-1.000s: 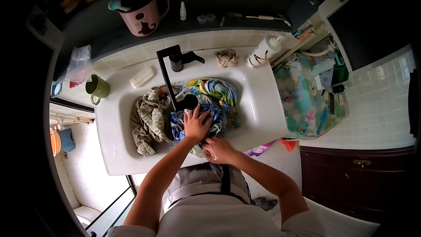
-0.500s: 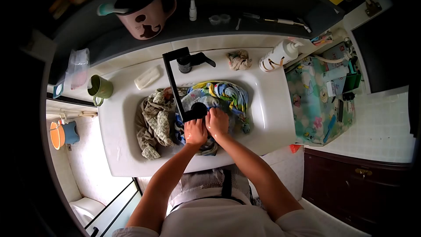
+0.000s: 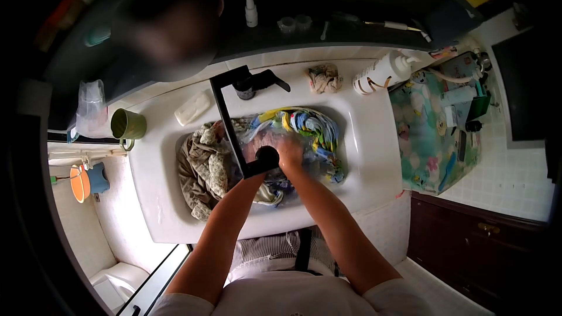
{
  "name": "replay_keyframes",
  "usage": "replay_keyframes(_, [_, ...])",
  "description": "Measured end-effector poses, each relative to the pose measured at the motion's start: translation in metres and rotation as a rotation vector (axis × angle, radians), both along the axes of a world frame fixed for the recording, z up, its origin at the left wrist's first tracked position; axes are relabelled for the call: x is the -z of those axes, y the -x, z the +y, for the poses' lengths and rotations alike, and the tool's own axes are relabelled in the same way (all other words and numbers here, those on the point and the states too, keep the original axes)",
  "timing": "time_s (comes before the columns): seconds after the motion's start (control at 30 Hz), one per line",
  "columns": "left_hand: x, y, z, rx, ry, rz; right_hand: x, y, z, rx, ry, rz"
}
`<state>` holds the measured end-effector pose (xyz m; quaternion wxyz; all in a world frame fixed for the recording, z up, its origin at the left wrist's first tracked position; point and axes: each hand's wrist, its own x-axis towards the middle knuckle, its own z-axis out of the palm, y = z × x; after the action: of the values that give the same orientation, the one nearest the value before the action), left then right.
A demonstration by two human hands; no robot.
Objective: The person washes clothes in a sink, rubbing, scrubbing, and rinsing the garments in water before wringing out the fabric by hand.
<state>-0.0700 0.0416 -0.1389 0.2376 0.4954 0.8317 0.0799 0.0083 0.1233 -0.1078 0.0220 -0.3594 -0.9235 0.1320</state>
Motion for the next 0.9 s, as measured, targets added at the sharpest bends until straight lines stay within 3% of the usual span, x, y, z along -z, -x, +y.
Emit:
replay_keyframes(0.07, [-0.015,-0.002,-0.003,-0.065,-0.064,-0.005,-0.029,0.002,0.007,0.005,0.123,-0.011])
replay_keyframes(0.13, [-0.037,-0.010,-0.019,-0.179,-0.199,0.030,-0.041,-0.014,0.012,0.035,0.306,0.276])
replay_keyframes(0.17, [-0.052,-0.014,-0.027,-0.234,-0.269,0.046,-0.050,-0.022,0.020,0.006,0.256,0.354])
replay_keyframes(0.2, [-0.060,-0.015,-0.036,-0.201,-0.172,0.057,-0.059,-0.030,0.028,-0.022,0.206,0.431])
replay_keyframes(0.23, [-0.069,-0.017,-0.049,-0.260,-0.427,-0.025,-0.085,-0.034,0.030,0.008,0.265,0.416])
replay_keyframes(0.33, [-0.130,-0.033,-0.086,-0.245,-0.251,-0.170,-0.091,-0.035,0.032,-0.064,0.163,0.228])
replay_keyframes(0.37, [-0.128,-0.041,-0.099,-0.233,-0.394,-0.174,-0.091,-0.029,0.029,-0.032,0.146,0.132])
replay_keyframes(0.43, [-0.138,-0.053,-0.123,-0.208,-0.373,-0.216,-0.090,-0.009,0.019,0.033,0.113,-0.057])
replay_keyframes(0.53, [-0.161,-0.057,-0.147,-0.184,-0.300,-0.384,-0.097,0.011,0.020,-0.080,0.194,-0.338])
replay_keyframes(0.6, [-0.169,-0.062,-0.151,-0.158,-0.202,-0.456,-0.065,0.004,0.016,-0.241,0.068,-0.200])
replay_keyframes(0.67, [-0.175,-0.065,-0.152,-0.100,-0.068,-0.435,-0.072,-0.007,0.007,-0.323,0.046,-0.135])
replay_keyframes(0.8, [-0.137,-0.061,-0.151,0.050,-0.031,-0.348,-0.076,-0.016,0.005,-0.356,0.171,-0.052])
replay_keyframes(0.9, [-0.130,-0.053,-0.138,0.089,0.018,-0.352,-0.097,-0.003,0.012,-0.319,0.107,-0.071])
